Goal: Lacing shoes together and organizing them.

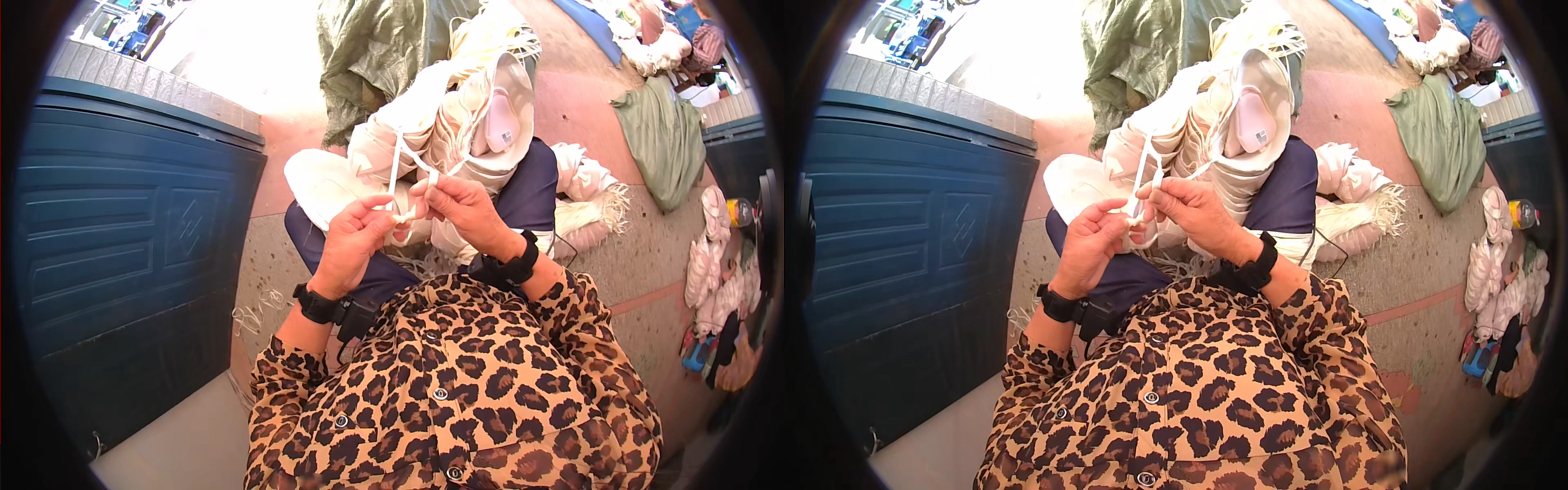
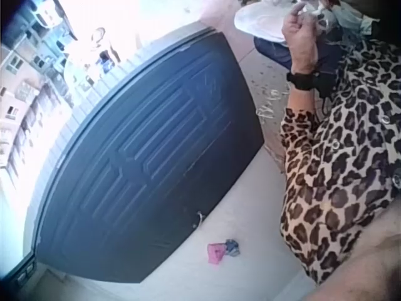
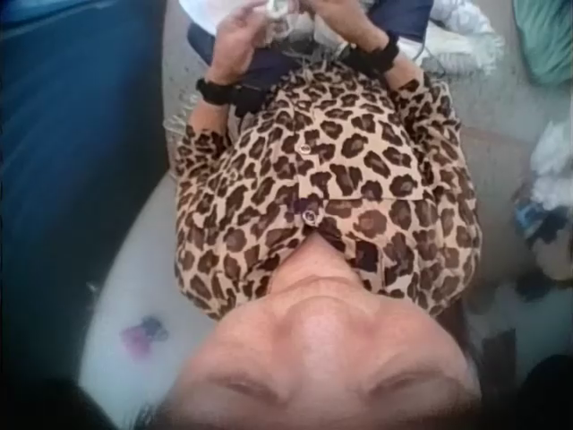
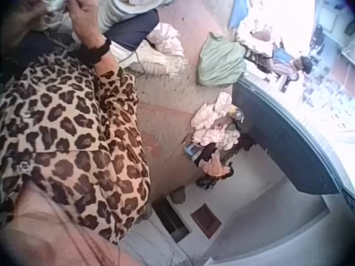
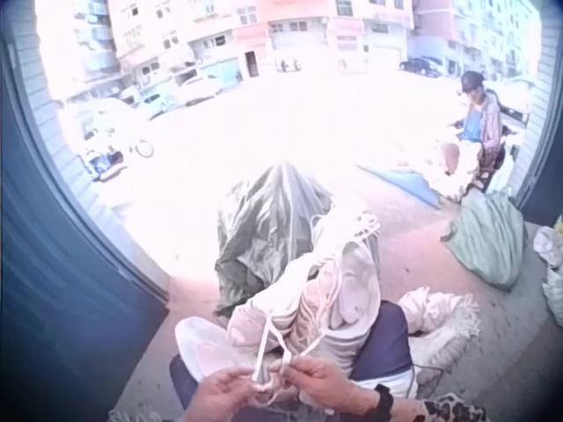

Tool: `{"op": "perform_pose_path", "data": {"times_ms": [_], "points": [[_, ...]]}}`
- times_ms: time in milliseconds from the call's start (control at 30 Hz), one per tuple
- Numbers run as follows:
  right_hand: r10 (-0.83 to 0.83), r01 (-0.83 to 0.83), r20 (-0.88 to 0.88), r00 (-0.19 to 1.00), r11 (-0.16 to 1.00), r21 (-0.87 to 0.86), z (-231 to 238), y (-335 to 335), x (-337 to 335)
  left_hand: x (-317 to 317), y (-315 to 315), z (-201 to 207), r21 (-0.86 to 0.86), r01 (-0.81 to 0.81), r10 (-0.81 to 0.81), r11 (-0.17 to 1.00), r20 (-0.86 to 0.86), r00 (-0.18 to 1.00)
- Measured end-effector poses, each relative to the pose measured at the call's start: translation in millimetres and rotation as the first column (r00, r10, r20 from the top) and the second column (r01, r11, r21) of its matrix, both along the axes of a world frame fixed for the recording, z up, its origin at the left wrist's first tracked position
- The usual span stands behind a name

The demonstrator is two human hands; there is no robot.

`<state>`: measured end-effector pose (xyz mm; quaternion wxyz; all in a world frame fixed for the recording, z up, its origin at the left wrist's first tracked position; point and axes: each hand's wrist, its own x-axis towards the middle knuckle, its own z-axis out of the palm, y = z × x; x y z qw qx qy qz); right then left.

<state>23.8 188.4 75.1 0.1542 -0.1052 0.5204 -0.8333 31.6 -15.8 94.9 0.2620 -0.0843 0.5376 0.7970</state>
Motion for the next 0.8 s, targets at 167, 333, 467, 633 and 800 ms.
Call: {"op": "perform_pose_path", "data": {"times_ms": [167,333,467,633,800], "points": [[-0.015,0.007,0.057,0.998,0.992,0.128,0.4,0.2,-1.3,-6.6,-1.8,7.2,-0.247,-0.153,0.126,0.957,-0.122,0.984],[0.078,-0.051,-0.036,0.996,0.874,0.483,21.2,0.9,-1.6,6.3,0.6,47.3,-0.628,-0.231,-0.325,0.743,-0.64,0.697],[0.28,0.101,-0.452,0.847,0.749,0.655,37.6,-0.1,-2.4,8.1,10.5,69.4,-0.62,-0.143,-0.432,0.771,-0.675,0.598],[0.386,0.397,-0.737,0.554,0.656,0.642,39.1,-0.3,10.8,11.9,23.7,84.7,-0.625,0.057,-0.573,0.779,-0.671,0.471],[0.076,0.222,-0.484,0.872,0.819,0.529,32.9,3.9,26.8,-25.5,28.3,79.3,-0.534,0.069,-0.446,0.842,-0.62,0.645]]}}
